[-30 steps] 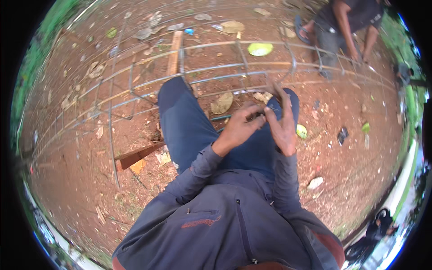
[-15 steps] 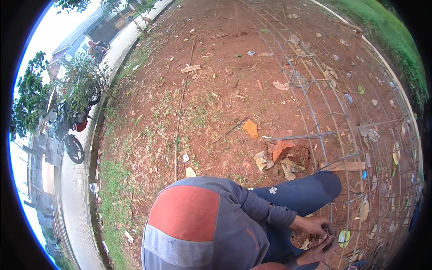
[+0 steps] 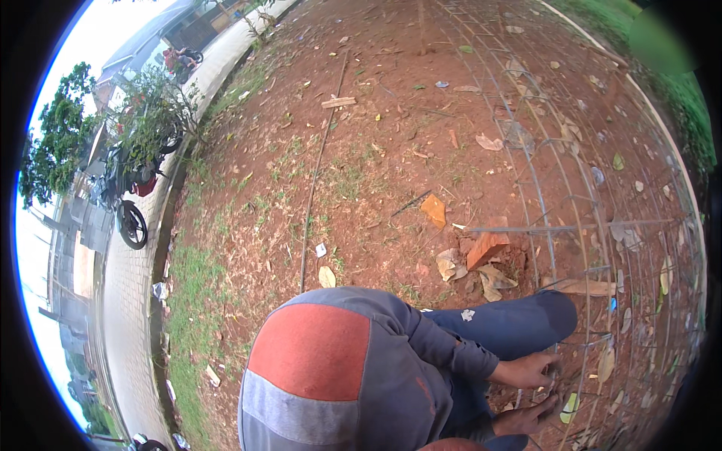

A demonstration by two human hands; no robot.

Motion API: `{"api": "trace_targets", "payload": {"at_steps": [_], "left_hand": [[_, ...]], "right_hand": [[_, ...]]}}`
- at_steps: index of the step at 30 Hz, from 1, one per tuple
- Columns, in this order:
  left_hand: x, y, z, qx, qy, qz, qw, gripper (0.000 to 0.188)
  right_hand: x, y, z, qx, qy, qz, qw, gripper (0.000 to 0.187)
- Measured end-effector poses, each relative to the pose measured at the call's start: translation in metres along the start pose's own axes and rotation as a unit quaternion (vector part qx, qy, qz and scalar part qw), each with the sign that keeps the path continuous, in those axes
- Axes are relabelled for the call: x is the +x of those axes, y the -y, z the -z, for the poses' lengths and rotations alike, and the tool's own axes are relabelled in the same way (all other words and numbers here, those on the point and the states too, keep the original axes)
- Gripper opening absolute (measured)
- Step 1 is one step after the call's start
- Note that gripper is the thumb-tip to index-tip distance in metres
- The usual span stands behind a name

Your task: The person sits on the ground and uses pliers to twist wire ties around intersecting metal bars of a long frame. They repeatedly position the wire, clamp it with pliers, and twist it to secure the joints.

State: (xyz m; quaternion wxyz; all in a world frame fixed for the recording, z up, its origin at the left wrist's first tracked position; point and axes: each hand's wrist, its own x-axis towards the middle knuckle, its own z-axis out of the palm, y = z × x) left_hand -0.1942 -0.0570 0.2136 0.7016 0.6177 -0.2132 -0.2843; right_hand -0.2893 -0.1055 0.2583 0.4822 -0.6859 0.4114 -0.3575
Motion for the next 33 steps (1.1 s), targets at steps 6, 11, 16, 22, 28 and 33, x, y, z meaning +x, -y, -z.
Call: {"api": "trace_targets", "payload": {"at_steps": [6, 11, 16, 22, 28, 33], "left_hand": [[0.007, -0.018, 0.008, -0.193, 0.128, 0.148, 0.961, 0.056], [0.018, -0.051, 0.010, -0.268, 0.239, 0.298, 0.884, 0.058], [0.007, -0.057, -0.014, -0.207, 0.286, 0.340, 0.872, 0.044], [-0.012, -0.046, -0.032, -0.172, 0.313, 0.370, 0.858, 0.040], [-0.012, -0.059, -0.030, 0.122, 0.332, 0.271, 0.895, 0.050], [-0.004, -0.063, -0.034, 0.201, 0.357, 0.139, 0.901, 0.051]], "right_hand": [[-0.001, 0.021, -0.012, 0.140, -0.101, -0.112, 0.979, 0.045], [0.020, -0.015, 0.019, 0.303, -0.142, -0.050, 0.941, 0.025], [-0.001, -0.033, 0.051, 0.329, -0.137, -0.054, 0.933, 0.017], [-0.037, -0.041, 0.072, 0.317, -0.172, -0.073, 0.930, 0.018], [-0.039, -0.044, 0.067, 0.144, -0.183, 0.049, 0.971, 0.015], [-0.030, -0.028, 0.071, 0.083, -0.196, 0.069, 0.975, 0.013]]}}
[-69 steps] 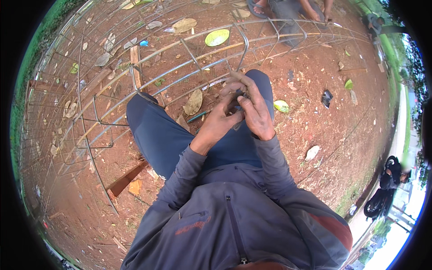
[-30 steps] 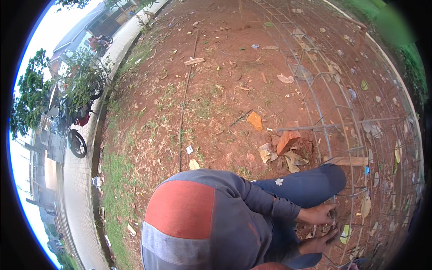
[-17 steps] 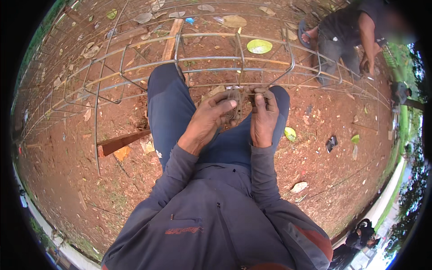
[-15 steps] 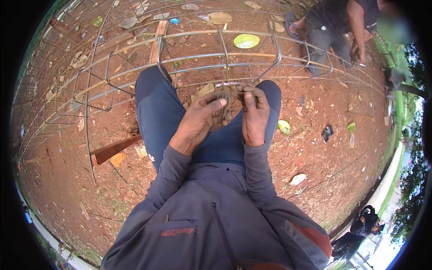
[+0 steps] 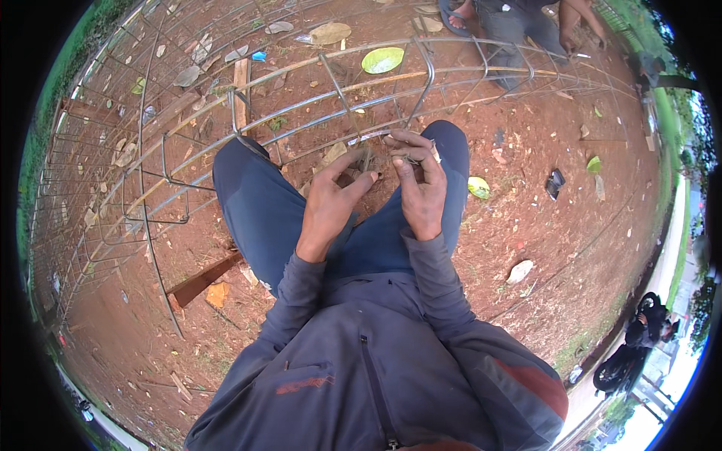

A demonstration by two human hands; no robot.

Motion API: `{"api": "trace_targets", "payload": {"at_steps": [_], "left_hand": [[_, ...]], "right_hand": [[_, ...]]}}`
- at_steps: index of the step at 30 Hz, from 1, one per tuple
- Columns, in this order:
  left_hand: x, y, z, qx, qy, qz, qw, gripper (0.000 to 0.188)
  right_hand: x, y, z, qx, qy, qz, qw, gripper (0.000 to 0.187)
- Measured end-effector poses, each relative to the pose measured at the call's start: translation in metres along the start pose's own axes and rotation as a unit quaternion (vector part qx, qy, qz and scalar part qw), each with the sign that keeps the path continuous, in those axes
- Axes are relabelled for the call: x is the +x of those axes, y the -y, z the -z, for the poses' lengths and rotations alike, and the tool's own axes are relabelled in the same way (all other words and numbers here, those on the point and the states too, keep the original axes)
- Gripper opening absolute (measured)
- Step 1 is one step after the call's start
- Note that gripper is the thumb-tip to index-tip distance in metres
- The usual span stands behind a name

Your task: The person sits on the ground and uses pliers to twist wire ties around intersecting metal bars of a long frame. They repeatedly position the wire, clamp it with pliers, and twist it to secure the joints.

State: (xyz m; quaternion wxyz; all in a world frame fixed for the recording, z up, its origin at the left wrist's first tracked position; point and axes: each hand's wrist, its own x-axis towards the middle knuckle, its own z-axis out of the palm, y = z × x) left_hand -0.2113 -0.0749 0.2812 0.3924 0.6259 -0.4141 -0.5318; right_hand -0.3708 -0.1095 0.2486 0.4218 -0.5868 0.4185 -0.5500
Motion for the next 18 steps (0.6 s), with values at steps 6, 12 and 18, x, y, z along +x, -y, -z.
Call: {"api": "trace_targets", "payload": {"at_steps": [6, 12, 18], "left_hand": [[0.006, -0.001, 0.018, 0.111, 0.073, -0.123, 0.983, 0.040], [0.008, 0.007, 0.015, 0.139, 0.028, -0.336, 0.931, 0.026], [0.010, 0.042, 0.007, -0.281, -0.010, -0.236, 0.930, 0.026]], "right_hand": [[0.010, 0.009, 0.010, 0.111, -0.023, -0.163, 0.980, 0.015], [0.018, 0.004, 0.013, 0.200, -0.044, -0.237, 0.950, 0.021], [0.022, -0.008, 0.024, 0.241, -0.108, -0.277, 0.924, 0.021]]}}
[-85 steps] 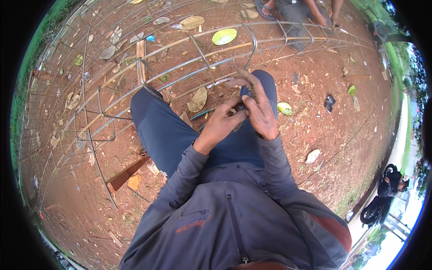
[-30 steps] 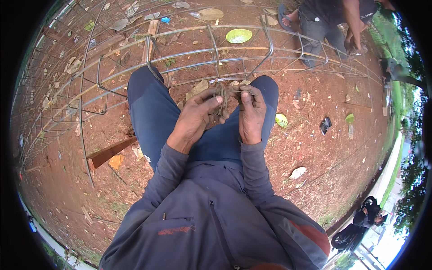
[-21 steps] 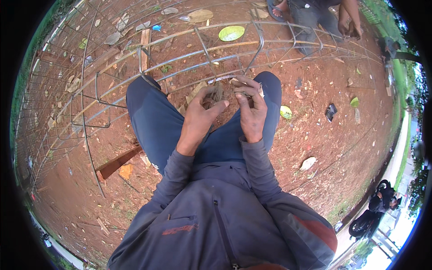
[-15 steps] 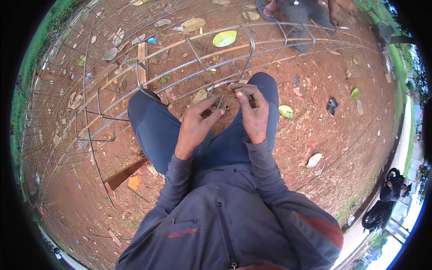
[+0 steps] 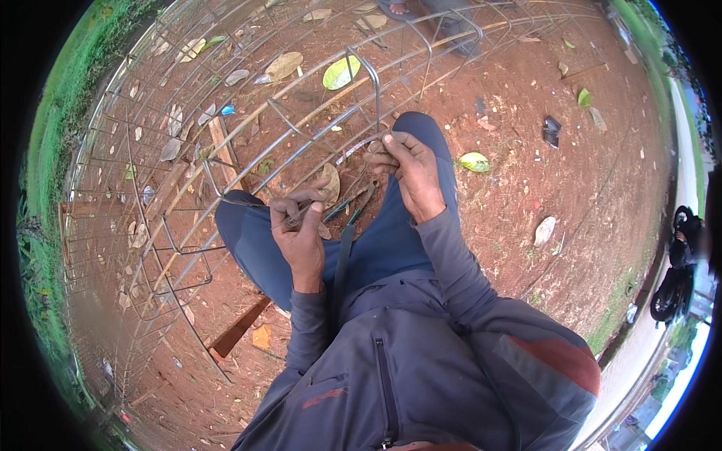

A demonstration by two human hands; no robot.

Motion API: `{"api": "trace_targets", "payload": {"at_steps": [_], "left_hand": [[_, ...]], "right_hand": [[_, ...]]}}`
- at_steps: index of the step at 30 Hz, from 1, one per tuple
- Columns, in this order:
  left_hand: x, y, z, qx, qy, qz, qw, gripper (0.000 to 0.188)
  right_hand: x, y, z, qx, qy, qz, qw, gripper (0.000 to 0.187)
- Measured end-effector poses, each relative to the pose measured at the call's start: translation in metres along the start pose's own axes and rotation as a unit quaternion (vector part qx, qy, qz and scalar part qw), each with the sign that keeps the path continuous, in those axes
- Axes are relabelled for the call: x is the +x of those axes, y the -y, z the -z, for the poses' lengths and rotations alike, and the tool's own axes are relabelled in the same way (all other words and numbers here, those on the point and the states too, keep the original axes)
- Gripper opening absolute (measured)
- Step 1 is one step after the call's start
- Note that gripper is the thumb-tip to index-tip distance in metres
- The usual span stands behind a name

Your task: The person sits on the ground and uses pliers to twist wire ties around intersecting metal bars of a long frame. They repeatedly position the wire, clamp it with pliers, and twist it to secure the joints.

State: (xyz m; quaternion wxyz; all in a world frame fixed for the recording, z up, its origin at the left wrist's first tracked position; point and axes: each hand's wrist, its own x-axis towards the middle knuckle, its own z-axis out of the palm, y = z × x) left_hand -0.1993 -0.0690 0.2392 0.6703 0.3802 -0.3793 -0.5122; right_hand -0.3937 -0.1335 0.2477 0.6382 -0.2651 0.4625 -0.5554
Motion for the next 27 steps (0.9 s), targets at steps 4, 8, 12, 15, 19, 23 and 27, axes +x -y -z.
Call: {"api": "trace_targets", "payload": {"at_steps": [4, 8, 12, 15, 19, 23, 27], "left_hand": [[-0.005, -0.005, 0.015, 0.083, 0.038, 0.139, 0.986, 0.025], [0.013, -0.035, 0.021, 0.146, 0.221, 0.193, 0.945, 0.050], [0.044, -0.053, 0.012, 0.311, 0.303, 0.154, 0.887, 0.085], [0.066, -0.051, 0.016, 0.187, 0.425, 0.157, 0.872, 0.106], [0.059, -0.022, 0.022, -0.005, 0.432, 0.233, 0.871, 0.138], [0.048, -0.010, 0.010, -0.172, 0.436, 0.297, 0.832, 0.157], [0.035, 0.010, 0.013, -0.305, 0.429, 0.291, 0.799, 0.164]], "right_hand": [[-0.001, 0.001, 0.003, -0.065, -0.017, 0.029, 0.997, 0.020], [-0.006, 0.008, 0.010, -0.144, 0.077, 0.057, 0.985, 0.023], [-0.009, 0.013, 0.004, -0.177, 0.129, 0.048, 0.974, 0.022], [-0.005, 0.010, 0.007, -0.170, 0.153, 0.061, 0.971, 0.021], [-0.001, 0.017, 0.014, -0.157, 0.198, 0.049, 0.966, 0.019], [0.004, 0.011, 0.030, -0.076, 0.249, 0.043, 0.965, 0.016], [0.006, 0.006, 0.035, -0.020, 0.269, 0.035, 0.962, 0.018]]}}
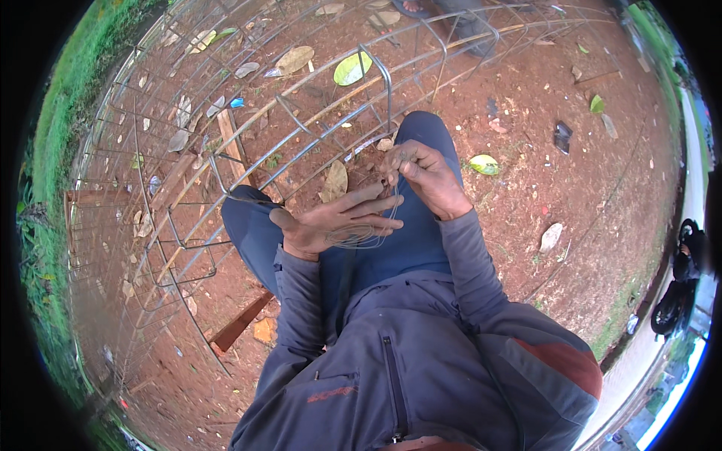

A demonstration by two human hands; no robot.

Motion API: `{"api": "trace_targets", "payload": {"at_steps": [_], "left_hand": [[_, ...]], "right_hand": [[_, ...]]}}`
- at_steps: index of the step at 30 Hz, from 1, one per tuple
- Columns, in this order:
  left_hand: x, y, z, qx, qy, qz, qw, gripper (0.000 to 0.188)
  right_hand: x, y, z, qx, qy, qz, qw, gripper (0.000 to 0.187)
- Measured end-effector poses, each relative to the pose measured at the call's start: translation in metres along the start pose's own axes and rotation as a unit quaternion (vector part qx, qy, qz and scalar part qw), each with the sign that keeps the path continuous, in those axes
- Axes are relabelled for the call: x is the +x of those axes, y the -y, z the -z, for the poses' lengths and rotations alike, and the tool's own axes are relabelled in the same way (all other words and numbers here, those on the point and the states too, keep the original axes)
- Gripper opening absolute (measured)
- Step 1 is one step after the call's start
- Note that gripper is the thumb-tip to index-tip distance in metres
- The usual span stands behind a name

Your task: The person sits on the ground and uses pliers to twist wire ties around intersecting metal bars of a long frame. They repeatedly position the wire, clamp it with pliers, and twist it to secure the joints.

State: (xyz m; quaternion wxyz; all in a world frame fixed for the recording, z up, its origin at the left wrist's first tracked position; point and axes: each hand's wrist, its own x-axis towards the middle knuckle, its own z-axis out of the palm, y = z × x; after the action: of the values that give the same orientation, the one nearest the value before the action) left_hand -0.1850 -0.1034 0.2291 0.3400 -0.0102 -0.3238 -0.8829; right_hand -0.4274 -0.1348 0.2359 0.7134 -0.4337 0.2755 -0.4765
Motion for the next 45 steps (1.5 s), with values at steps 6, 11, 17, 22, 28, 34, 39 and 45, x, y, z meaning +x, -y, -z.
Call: {"api": "trace_targets", "payload": {"at_steps": [6, 11, 17, 22, 28, 34, 39, 45], "left_hand": [[-0.003, -0.019, -0.022, 0.163, -0.129, 0.009, 0.978, 0.140], [0.015, -0.016, -0.030, 0.202, -0.263, 0.048, 0.942, 0.071], [0.039, 0.024, -0.046, 0.017, -0.408, -0.022, 0.913, 0.031], [0.049, 0.033, -0.059, 0.007, -0.475, -0.080, 0.876, 0.029], [0.050, 0.024, -0.067, 0.021, -0.467, -0.092, 0.879, 0.034], [0.050, 0.020, -0.070, 0.025, -0.453, -0.096, 0.886, 0.033], [0.048, 0.020, -0.069, 0.107, -0.460, -0.115, 0.874, 0.033], [0.047, 0.014, -0.077, 0.307, -0.509, -0.093, 0.799, 0.027]], "right_hand": [[0.003, 0.009, -0.001, 0.011, -0.098, 0.016, 0.995, 0.020], [0.005, 0.005, -0.008, -0.049, -0.059, -0.021, 0.997, 0.021], [0.009, 0.020, -0.023, -0.091, -0.057, -0.091, 0.990, 0.027], [0.011, 0.014, -0.046, -0.359, -0.222, 0.157, 0.893, 0.030], [0.013, 0.018, -0.045, -0.549, -0.236, 0.304, 0.742, 0.031], [0.013, 0.034, -0.036, -0.625, -0.168, 0.360, 0.672, 0.030], [0.013, 0.045, -0.031, -0.618, -0.107, 0.358, 0.691, 0.028], [0.009, 0.038, -0.043, -0.485, -0.138, 0.301, 0.810, 0.018]]}}
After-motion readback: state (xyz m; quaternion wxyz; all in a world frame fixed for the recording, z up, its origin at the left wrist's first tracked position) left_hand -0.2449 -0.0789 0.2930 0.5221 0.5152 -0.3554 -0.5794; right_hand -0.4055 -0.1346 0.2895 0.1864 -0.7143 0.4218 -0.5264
